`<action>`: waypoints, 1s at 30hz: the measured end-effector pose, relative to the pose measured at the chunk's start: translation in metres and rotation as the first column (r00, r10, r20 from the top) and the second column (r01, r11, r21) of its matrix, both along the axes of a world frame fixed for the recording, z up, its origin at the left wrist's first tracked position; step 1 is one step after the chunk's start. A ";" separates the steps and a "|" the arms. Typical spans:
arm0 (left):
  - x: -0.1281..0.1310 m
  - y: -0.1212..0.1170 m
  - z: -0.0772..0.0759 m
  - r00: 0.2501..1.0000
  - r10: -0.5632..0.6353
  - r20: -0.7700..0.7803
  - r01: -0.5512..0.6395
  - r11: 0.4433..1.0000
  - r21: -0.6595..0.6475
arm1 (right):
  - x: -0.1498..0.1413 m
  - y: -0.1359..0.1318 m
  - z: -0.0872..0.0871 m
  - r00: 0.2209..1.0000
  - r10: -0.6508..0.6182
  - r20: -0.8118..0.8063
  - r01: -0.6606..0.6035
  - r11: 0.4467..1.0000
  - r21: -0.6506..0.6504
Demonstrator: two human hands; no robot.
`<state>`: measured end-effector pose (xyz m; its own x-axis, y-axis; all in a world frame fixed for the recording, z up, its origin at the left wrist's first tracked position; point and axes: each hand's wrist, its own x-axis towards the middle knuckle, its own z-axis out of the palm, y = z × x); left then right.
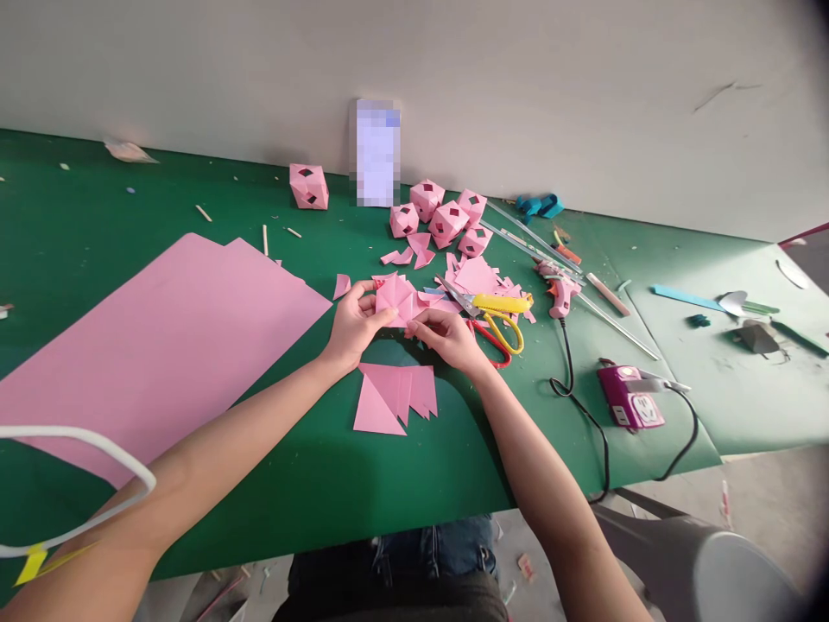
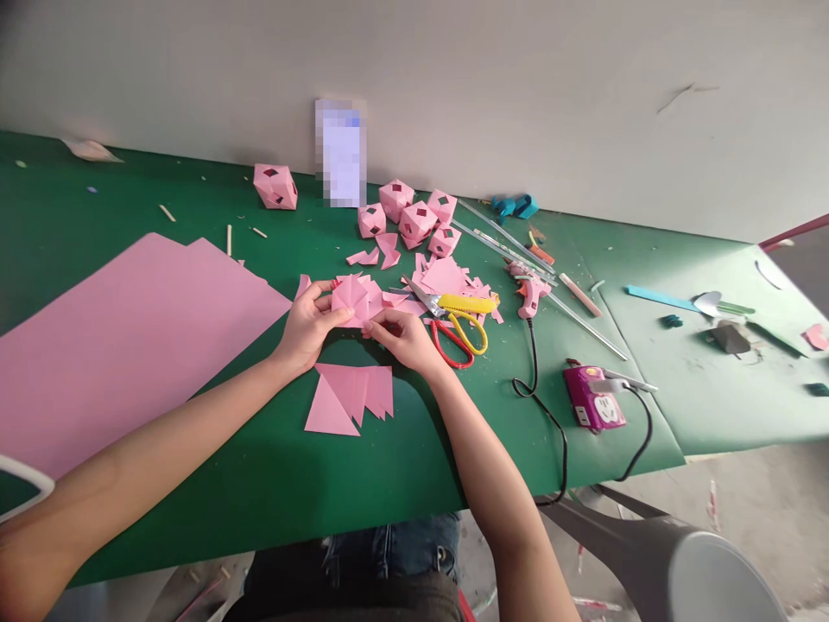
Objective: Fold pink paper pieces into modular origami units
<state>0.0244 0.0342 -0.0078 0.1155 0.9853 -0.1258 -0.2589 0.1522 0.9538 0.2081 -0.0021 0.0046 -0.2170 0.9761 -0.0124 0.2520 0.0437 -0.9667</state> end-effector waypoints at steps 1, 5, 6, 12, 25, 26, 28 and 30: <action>0.000 0.000 0.000 1.000 0.001 0.002 -0.001 1.000 -0.002 | 0.000 0.000 -0.001 1.000 -0.009 0.012 0.009 1.000 0.016; 0.000 -0.001 0.000 1.000 0.010 -0.001 -0.010 1.000 0.005 | -0.001 -0.001 -0.003 0.998 -0.030 0.055 0.027 0.998 0.051; 0.000 -0.001 -0.001 1.000 0.012 -0.001 -0.012 1.000 0.010 | -0.001 0.000 -0.003 0.998 -0.021 0.052 0.018 0.999 0.044; 0.000 0.000 -0.003 1.000 -0.004 -0.004 0.004 1.000 0.023 | 0.002 0.000 0.006 1.000 0.008 0.024 -0.008 0.999 -0.031; -0.001 -0.001 0.000 0.998 -0.044 0.035 0.043 0.999 0.012 | 0.002 0.003 0.006 0.998 -0.029 -0.057 0.022 0.994 -0.109; -0.001 -0.001 0.000 0.998 -0.045 0.038 0.044 0.999 0.009 | 0.002 0.003 0.006 0.998 -0.034 -0.059 0.027 0.993 -0.112; 0.000 -0.001 0.000 0.998 -0.044 0.045 0.044 0.999 0.002 | 0.003 0.004 0.006 0.997 -0.046 -0.063 0.038 0.992 -0.124; 0.000 -0.001 -0.001 0.998 -0.048 0.047 0.048 0.999 -0.001 | 0.003 0.004 0.006 0.995 -0.061 -0.079 0.050 0.989 -0.139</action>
